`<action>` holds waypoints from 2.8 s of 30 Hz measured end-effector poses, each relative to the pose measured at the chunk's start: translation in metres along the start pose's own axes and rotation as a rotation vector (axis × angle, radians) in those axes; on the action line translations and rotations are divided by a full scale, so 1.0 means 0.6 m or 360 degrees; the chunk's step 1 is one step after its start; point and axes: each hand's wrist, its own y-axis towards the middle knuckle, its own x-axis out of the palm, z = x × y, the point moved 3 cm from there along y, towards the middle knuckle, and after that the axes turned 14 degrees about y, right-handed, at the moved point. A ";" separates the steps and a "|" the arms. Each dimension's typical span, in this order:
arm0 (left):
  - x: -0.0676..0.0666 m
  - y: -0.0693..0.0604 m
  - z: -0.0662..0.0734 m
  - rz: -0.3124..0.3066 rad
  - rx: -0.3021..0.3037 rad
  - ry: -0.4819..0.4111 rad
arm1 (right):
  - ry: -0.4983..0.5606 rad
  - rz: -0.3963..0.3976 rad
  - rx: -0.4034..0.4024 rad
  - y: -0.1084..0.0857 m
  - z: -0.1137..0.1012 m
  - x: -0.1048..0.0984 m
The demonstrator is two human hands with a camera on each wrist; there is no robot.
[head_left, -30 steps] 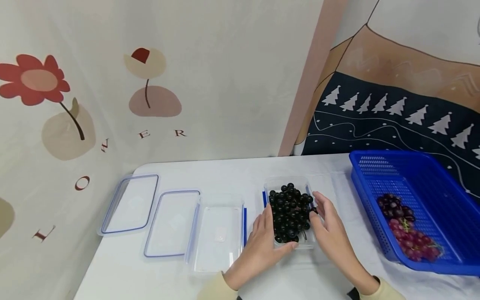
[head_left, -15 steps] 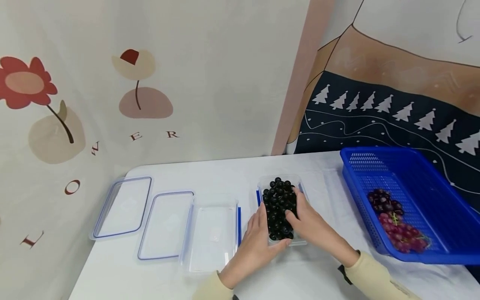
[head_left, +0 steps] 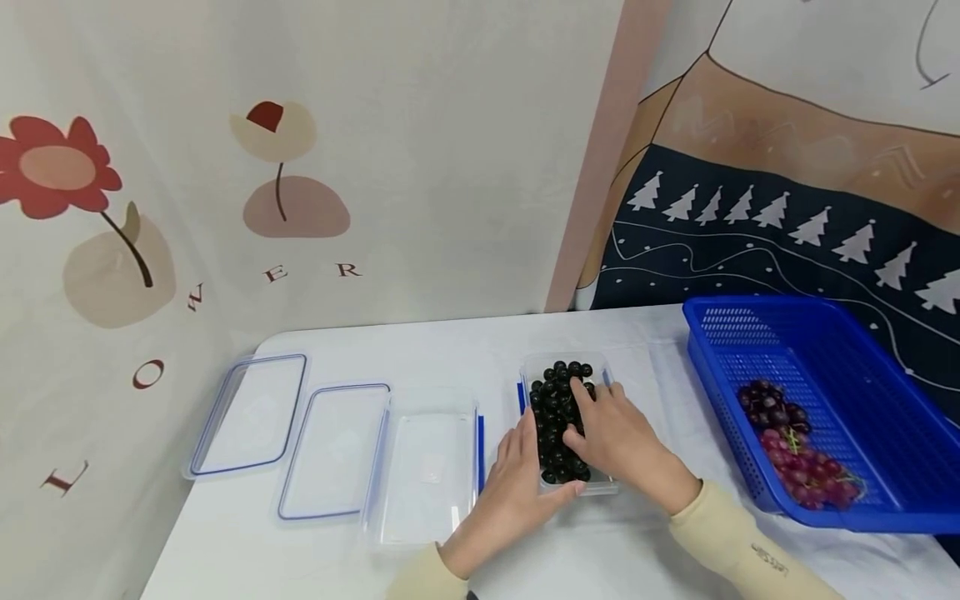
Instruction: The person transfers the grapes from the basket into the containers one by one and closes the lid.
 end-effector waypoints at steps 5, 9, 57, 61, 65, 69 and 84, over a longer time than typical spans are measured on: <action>0.003 0.000 0.001 0.0006 0.0006 0.0045 | -0.0059 -0.0075 0.0022 0.000 0.007 -0.014; 0.003 -0.001 0.001 0.0001 0.0000 0.0055 | -0.0093 -0.0094 0.0009 0.000 0.012 -0.010; -0.005 -0.010 0.002 0.0024 0.0037 0.0045 | 0.0308 0.0094 -0.0510 -0.032 0.039 0.042; -0.009 -0.012 0.003 0.0045 0.0039 0.0123 | 0.0313 0.0127 -0.0494 -0.040 0.043 0.042; -0.015 -0.012 0.004 0.0068 0.0052 0.0191 | 0.0304 0.0138 -0.0504 -0.047 0.047 0.042; -0.019 -0.010 0.005 0.0068 0.0082 0.0247 | 0.0303 0.0150 -0.0511 -0.053 0.051 0.041; -0.032 -0.008 0.001 0.0076 0.0179 0.0298 | 0.0318 0.0165 -0.0526 -0.068 0.054 0.037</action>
